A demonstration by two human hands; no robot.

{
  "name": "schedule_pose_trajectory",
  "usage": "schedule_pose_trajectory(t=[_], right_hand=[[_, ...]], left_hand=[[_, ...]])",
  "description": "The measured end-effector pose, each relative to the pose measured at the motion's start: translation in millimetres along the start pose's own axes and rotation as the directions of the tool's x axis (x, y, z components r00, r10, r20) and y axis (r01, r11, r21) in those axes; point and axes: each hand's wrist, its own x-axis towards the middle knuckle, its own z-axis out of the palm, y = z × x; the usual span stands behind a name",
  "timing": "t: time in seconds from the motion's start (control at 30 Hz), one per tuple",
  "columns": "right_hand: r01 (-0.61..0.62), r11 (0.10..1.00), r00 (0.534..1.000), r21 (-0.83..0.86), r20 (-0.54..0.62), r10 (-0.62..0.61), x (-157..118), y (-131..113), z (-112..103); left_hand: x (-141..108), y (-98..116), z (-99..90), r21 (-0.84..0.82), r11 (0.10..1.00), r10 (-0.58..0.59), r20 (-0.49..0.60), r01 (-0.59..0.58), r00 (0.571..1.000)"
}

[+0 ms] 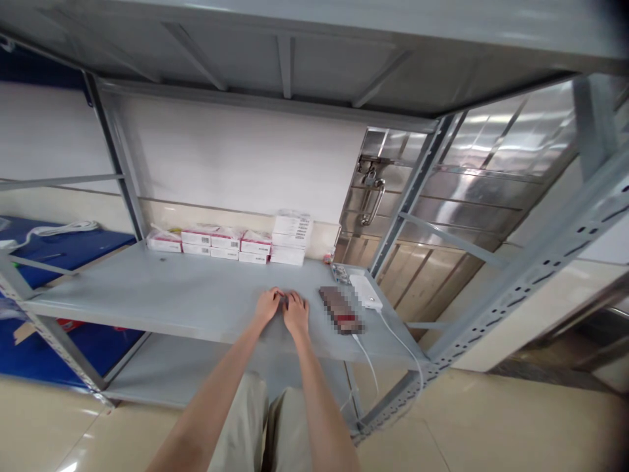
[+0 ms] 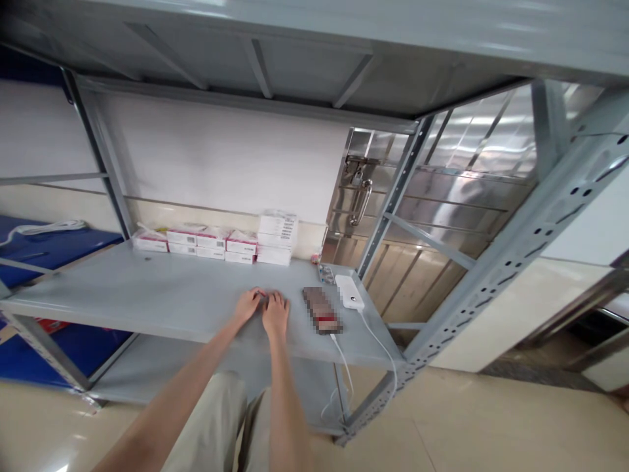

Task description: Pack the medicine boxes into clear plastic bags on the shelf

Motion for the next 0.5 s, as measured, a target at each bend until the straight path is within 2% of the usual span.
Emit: schedule_pose_trajectory(t=[0.5], right_hand=[[-0.001,0.999,1.000,-0.034,0.013,0.002,0.7,0.4,0.0]], left_hand=[[0.6,-2.8,2.3,-0.009,1.000,-0.004,-0.001,0.004,1.000]])
